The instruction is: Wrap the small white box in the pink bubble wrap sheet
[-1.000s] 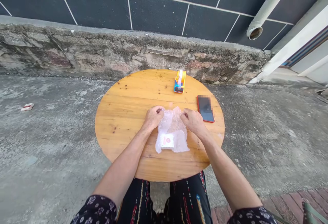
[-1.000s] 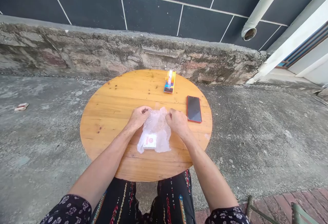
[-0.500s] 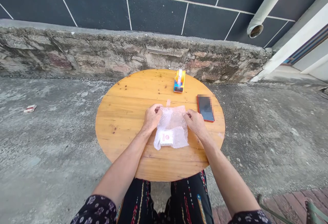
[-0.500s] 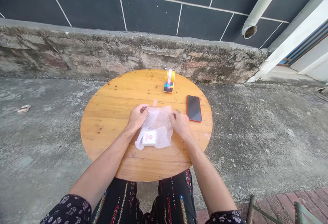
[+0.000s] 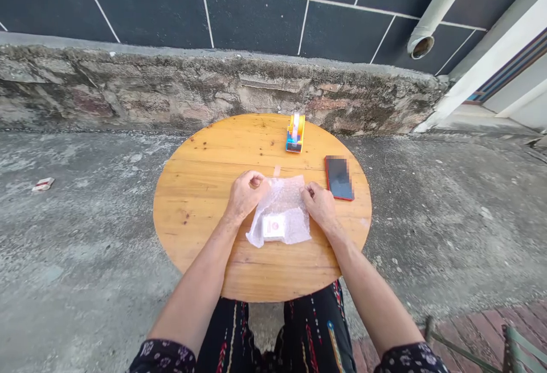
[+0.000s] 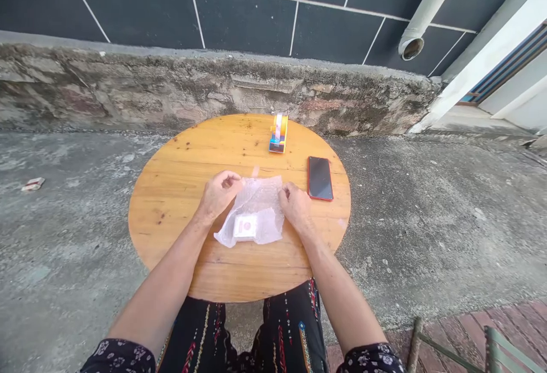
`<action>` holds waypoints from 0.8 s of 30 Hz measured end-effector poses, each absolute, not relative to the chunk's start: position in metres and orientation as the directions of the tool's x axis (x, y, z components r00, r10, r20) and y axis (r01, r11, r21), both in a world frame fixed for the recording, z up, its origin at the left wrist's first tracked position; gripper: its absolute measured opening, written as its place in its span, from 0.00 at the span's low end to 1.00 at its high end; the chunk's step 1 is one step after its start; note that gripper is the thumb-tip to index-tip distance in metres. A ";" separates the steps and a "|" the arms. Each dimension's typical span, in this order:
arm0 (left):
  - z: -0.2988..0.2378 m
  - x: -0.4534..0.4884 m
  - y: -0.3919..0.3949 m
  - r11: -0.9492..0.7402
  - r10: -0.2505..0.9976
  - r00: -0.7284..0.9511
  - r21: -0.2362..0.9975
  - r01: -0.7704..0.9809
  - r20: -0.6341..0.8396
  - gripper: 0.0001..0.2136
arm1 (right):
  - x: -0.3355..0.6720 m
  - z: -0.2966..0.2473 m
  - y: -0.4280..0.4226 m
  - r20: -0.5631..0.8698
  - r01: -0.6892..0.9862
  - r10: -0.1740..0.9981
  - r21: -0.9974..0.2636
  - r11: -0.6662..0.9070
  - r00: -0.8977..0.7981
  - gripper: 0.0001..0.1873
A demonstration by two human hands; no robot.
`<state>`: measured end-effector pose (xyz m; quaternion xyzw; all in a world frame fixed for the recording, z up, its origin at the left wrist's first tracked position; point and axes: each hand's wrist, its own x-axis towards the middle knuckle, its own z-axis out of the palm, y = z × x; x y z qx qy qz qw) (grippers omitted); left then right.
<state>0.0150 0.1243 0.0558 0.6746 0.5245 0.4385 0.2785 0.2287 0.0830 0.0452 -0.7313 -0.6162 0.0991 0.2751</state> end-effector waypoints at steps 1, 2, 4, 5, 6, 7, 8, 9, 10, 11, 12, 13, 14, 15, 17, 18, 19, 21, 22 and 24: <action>0.058 0.013 0.122 -0.313 0.948 0.116 0.811 0.494 0.295 0.09 | 0.229 0.045 0.083 0.193 0.850 0.956 -0.519 -0.091 0.220 0.12; 0.060 0.011 0.120 -0.334 0.943 0.170 0.784 0.523 0.287 0.11 | 0.228 0.045 0.082 0.194 0.852 0.956 -0.515 -0.092 0.221 0.12; 0.062 0.009 0.117 -0.378 0.924 0.274 0.733 0.566 0.265 0.17 | 0.228 0.044 0.082 0.199 0.856 0.955 -0.508 -0.093 0.221 0.12; 0.063 0.009 0.116 -0.395 0.915 0.312 0.714 0.577 0.255 0.20 | 0.228 0.044 0.082 0.199 0.857 0.954 -0.508 -0.094 0.222 0.12; 0.063 0.009 0.114 -0.408 0.908 0.340 0.701 0.585 0.245 0.22 | 0.227 0.045 0.082 0.199 0.856 0.954 -0.508 -0.095 0.224 0.12; 0.062 0.009 0.113 -0.417 0.903 0.356 0.690 0.591 0.240 0.23 | 0.227 0.045 0.081 0.196 0.855 0.954 -0.509 -0.098 0.226 0.12; 0.062 0.010 0.112 -0.421 0.901 0.360 0.682 0.598 0.242 0.24 | 0.227 0.045 0.081 0.193 0.854 0.954 -0.510 -0.101 0.229 0.12; 0.061 0.011 0.111 -0.425 0.901 0.357 0.672 0.606 0.247 0.24 | 0.227 0.045 0.081 0.192 0.853 0.954 -0.512 -0.103 0.230 0.12; 0.061 0.011 0.111 -0.428 0.901 0.352 0.661 0.617 0.254 0.23 | 0.227 0.045 0.081 0.192 0.852 0.954 -0.514 -0.102 0.231 0.12; 0.060 0.012 0.111 -0.431 0.900 0.349 0.649 0.627 0.260 0.21 | 0.227 0.045 0.081 0.194 0.851 0.954 -0.515 -0.100 0.229 0.12; 0.059 0.013 0.111 -0.433 0.900 0.346 0.638 0.637 0.265 0.19 | 0.227 0.045 0.081 0.198 0.851 0.953 -0.516 -0.095 0.227 0.12; 0.058 0.013 0.111 -0.433 0.900 0.343 0.631 0.644 0.267 0.17 | 0.227 0.044 0.081 0.203 0.852 0.953 -0.516 -0.092 0.226 0.12; 0.058 0.013 0.111 -0.427 0.903 0.336 0.630 0.648 0.267 0.15 | 0.227 0.044 0.081 0.207 0.853 0.952 -0.514 -0.091 0.226 0.12; 0.057 0.013 0.112 -0.416 0.909 0.322 0.635 0.651 0.265 0.13 | 0.226 0.044 0.081 0.210 0.854 0.951 -0.512 -0.091 0.227 0.12; 0.058 0.013 0.112 -0.391 0.921 0.286 0.651 0.651 0.266 0.10 | 0.226 0.044 0.081 0.211 0.858 0.949 -0.504 -0.099 0.233 0.12; 0.059 0.013 0.111 -0.388 0.922 0.277 0.654 0.649 0.271 0.08 | 0.226 0.044 0.081 0.208 0.859 0.949 -0.501 -0.105 0.238 0.12; 0.060 0.013 0.111 -0.393 0.919 0.280 0.651 0.649 0.276 0.07 | 0.226 0.044 0.081 0.203 0.859 0.949 -0.500 -0.111 0.241 0.12; 0.063 0.013 0.109 -0.423 0.906 0.318 0.626 0.655 0.280 0.10 | 0.225 0.045 0.081 0.195 0.857 0.950 -0.502 -0.117 0.244 0.13; 0.063 0.014 0.108 -0.440 0.898 0.344 0.607 0.662 0.276 0.12 | 0.225 0.045 0.081 0.192 0.856 0.951 -0.504 -0.117 0.243 0.13; 0.064 0.014 0.107 -0.465 0.884 0.385 0.570 0.677 0.264 0.11 | 0.225 0.045 0.081 0.191 0.854 0.952 -0.507 -0.114 0.240 0.13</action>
